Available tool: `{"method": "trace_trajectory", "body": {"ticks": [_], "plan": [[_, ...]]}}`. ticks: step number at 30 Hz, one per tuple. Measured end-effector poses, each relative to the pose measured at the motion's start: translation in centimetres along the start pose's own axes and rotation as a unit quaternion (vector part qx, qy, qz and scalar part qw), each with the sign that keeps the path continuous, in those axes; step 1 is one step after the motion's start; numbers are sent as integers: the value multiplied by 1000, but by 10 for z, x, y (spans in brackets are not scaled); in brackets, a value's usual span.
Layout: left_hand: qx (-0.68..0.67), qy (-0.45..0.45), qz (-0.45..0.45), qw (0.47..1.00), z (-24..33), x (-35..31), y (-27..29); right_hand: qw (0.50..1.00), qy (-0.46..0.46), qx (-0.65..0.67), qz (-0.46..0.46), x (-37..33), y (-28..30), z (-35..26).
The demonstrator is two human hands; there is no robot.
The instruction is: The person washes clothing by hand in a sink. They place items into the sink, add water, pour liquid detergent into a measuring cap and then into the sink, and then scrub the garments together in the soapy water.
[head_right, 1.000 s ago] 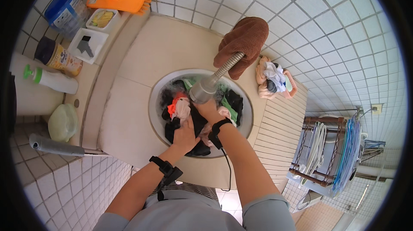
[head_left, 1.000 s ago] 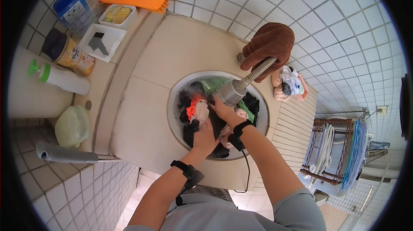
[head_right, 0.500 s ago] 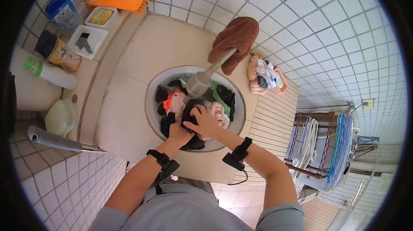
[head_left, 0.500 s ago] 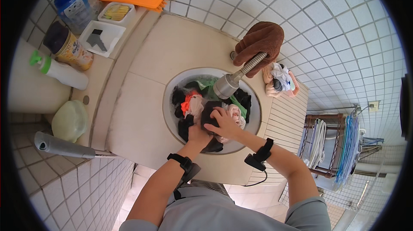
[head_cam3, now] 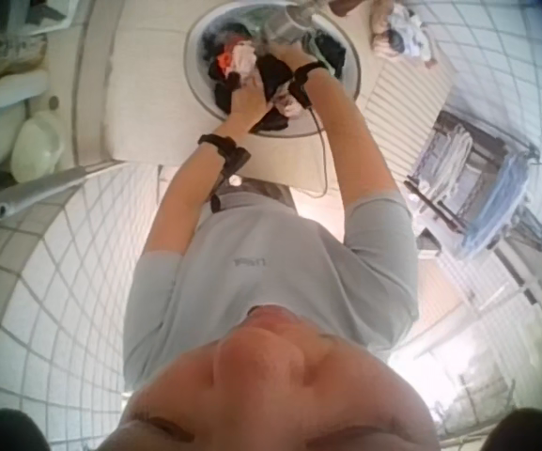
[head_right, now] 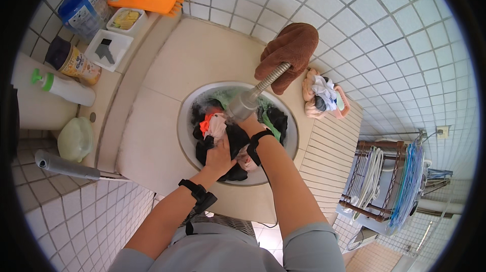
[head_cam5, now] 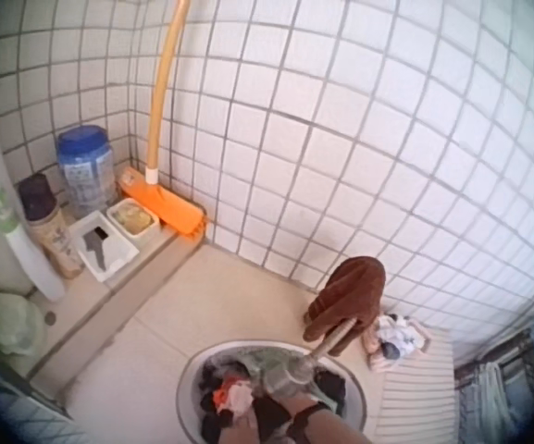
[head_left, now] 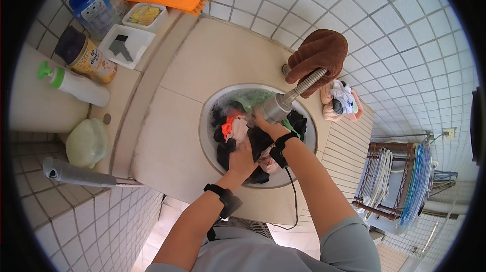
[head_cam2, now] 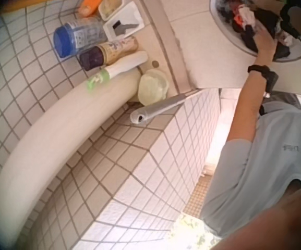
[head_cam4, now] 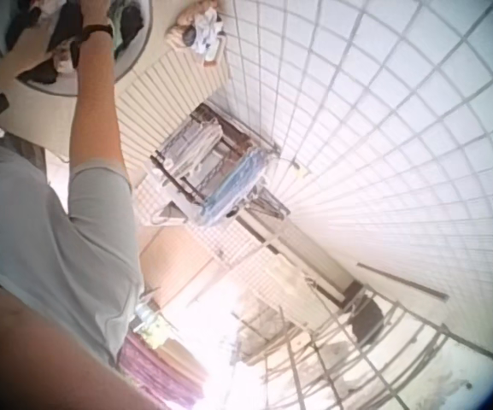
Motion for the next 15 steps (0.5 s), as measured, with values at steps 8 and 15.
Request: {"method": "trace_trajectory", "body": {"ticks": [8,15], "plan": [[66,63,-19,996,-70,-17,-14,938,-40,-326,-109,-12,-57,-214],[-61,30,-21,997,-58,-11,-21,898,-7,-439,-16,-76,-72,-193]]}}
Point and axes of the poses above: each hand's wrist, its own x-axis towards the middle knuckle, its own y-axis out of the back of the hand, z = x × y, the point moved 8 cm from there along x, towards the middle knuckle, and after that the axes turned 5 degrees about y, right-handed, at the moved point
